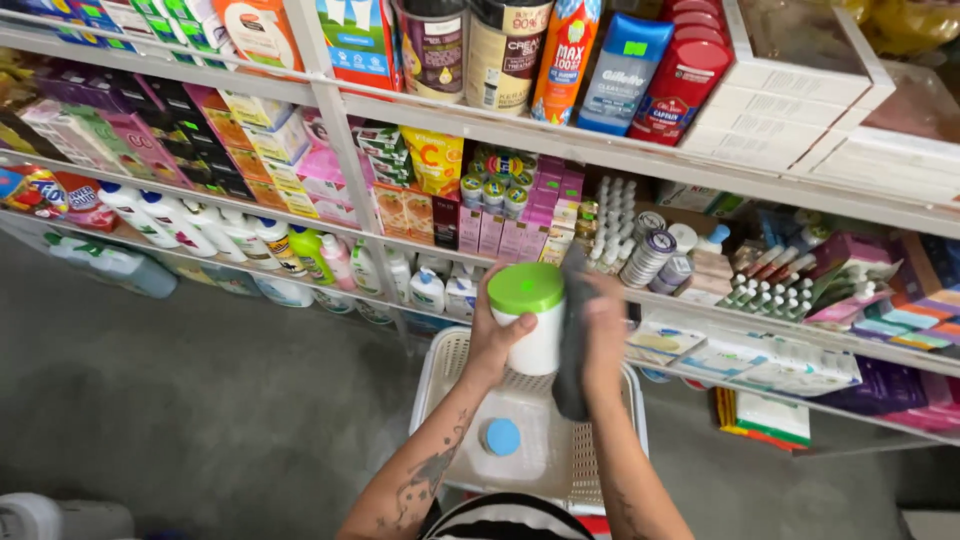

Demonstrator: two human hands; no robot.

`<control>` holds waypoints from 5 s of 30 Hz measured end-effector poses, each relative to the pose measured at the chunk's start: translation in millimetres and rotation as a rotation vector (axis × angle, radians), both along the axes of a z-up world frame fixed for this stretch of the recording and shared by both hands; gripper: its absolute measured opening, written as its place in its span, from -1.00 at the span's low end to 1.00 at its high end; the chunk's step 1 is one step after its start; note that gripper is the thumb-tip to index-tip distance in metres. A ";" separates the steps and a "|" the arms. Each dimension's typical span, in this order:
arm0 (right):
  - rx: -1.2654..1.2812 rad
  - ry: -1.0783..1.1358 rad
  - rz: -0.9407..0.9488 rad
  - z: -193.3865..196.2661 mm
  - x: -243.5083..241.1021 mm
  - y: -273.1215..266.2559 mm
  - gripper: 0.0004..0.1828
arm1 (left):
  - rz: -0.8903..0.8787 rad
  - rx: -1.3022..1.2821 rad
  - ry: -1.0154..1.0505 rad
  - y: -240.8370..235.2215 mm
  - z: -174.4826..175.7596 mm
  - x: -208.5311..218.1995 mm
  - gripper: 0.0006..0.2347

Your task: Picking various personal care and hygiene products from store shelves and placing them into a shopping basket.

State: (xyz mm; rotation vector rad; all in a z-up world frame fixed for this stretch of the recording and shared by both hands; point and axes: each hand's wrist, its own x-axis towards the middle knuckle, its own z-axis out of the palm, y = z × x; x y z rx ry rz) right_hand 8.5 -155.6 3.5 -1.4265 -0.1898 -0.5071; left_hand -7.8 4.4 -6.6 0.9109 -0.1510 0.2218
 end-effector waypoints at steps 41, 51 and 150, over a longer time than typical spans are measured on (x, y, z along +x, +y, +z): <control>-0.212 0.118 0.247 -18.3 24.0 -9.5 -0.67 | 0.050 0.727 -0.124 22.6 -20.4 -33.5 -0.04; -0.189 0.794 0.381 -186.1 -41.7 -62.9 -0.40 | -0.154 0.828 0.113 15.3 -169.1 -38.9 0.04; -0.134 1.198 0.373 -854.7 -14.6 -128.5 -0.41 | -0.603 1.836 0.129 -35.7 -658.7 61.1 -0.02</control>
